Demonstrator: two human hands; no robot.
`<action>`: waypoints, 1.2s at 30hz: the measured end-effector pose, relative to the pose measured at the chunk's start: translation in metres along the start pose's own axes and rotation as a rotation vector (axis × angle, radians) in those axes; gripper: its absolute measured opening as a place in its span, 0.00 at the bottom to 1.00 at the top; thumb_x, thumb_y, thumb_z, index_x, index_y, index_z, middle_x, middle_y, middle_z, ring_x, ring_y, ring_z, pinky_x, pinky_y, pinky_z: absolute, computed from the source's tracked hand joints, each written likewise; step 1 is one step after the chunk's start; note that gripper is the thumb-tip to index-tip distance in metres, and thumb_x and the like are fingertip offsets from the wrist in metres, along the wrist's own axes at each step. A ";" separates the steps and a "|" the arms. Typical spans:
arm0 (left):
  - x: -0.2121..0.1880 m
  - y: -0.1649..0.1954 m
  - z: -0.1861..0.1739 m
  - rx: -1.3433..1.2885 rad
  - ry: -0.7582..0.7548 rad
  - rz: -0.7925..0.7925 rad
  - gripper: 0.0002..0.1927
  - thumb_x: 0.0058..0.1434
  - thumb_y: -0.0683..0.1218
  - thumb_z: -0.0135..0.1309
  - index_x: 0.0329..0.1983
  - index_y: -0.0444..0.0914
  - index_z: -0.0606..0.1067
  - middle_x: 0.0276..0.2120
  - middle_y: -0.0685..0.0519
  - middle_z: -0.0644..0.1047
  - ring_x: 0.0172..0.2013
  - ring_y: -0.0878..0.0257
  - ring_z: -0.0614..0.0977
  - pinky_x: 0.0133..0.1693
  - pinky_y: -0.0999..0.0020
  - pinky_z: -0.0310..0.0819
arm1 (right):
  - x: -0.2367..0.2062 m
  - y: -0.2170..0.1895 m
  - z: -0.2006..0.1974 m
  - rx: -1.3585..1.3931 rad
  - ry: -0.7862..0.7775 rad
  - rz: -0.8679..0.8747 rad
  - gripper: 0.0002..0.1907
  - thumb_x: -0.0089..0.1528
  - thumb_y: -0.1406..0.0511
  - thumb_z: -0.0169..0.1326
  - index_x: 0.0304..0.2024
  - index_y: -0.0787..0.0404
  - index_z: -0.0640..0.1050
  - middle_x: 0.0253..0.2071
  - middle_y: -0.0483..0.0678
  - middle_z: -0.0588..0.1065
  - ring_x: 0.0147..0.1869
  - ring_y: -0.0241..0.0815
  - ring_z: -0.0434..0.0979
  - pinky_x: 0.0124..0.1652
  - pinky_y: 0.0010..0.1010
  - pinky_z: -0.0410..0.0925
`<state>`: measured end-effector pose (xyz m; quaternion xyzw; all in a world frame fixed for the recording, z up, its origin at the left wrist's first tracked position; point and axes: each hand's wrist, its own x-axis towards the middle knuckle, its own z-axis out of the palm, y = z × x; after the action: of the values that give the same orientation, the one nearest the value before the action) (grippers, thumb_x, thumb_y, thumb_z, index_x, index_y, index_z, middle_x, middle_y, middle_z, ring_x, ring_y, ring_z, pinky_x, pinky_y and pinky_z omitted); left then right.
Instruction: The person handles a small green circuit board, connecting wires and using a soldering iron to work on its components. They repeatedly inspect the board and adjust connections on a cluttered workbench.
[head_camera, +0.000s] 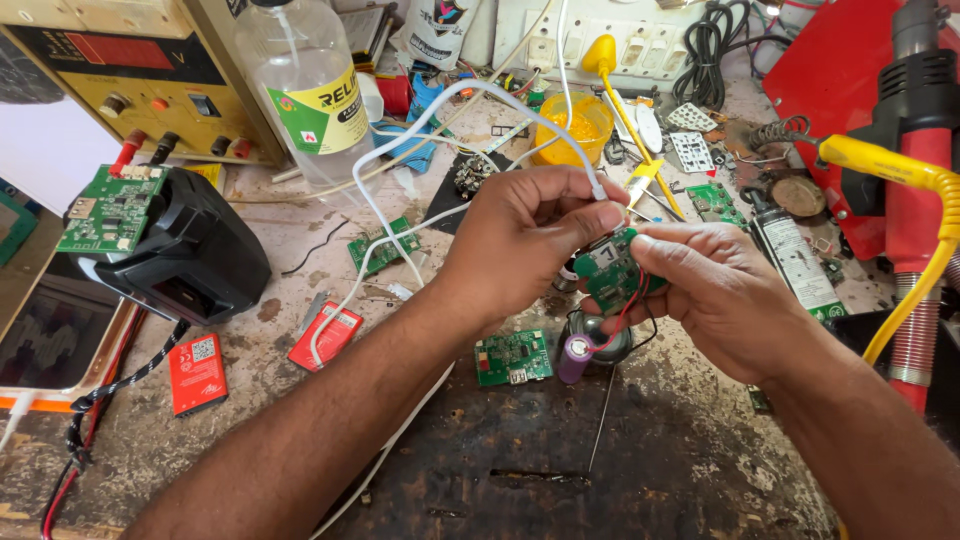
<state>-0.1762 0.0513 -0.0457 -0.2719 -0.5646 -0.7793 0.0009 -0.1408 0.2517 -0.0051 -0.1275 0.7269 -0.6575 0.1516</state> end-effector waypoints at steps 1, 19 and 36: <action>0.000 0.002 0.001 -0.009 0.010 0.001 0.09 0.68 0.40 0.58 0.48 0.32 0.80 0.40 0.52 0.84 0.41 0.71 0.83 0.46 0.73 0.81 | 0.000 0.000 0.001 -0.007 0.002 0.000 0.21 0.69 0.61 0.44 0.51 0.72 0.79 0.39 0.55 0.83 0.38 0.45 0.86 0.36 0.42 0.81; -0.005 0.001 0.012 -0.026 0.107 -0.002 0.09 0.67 0.39 0.58 0.48 0.31 0.80 0.38 0.51 0.84 0.40 0.70 0.83 0.46 0.73 0.80 | -0.003 0.001 -0.003 -0.017 -0.009 -0.010 0.20 0.69 0.61 0.45 0.48 0.70 0.80 0.38 0.54 0.82 0.39 0.43 0.84 0.37 0.39 0.79; -0.007 0.005 0.017 0.036 0.116 0.060 0.07 0.67 0.39 0.58 0.47 0.32 0.80 0.37 0.53 0.84 0.38 0.72 0.81 0.44 0.75 0.78 | -0.002 0.001 -0.003 -0.048 0.014 0.004 0.20 0.70 0.60 0.44 0.49 0.69 0.80 0.38 0.53 0.82 0.38 0.42 0.84 0.38 0.41 0.80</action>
<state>-0.1611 0.0624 -0.0403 -0.2429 -0.5691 -0.7831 0.0621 -0.1400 0.2549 -0.0053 -0.1252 0.7437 -0.6405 0.1448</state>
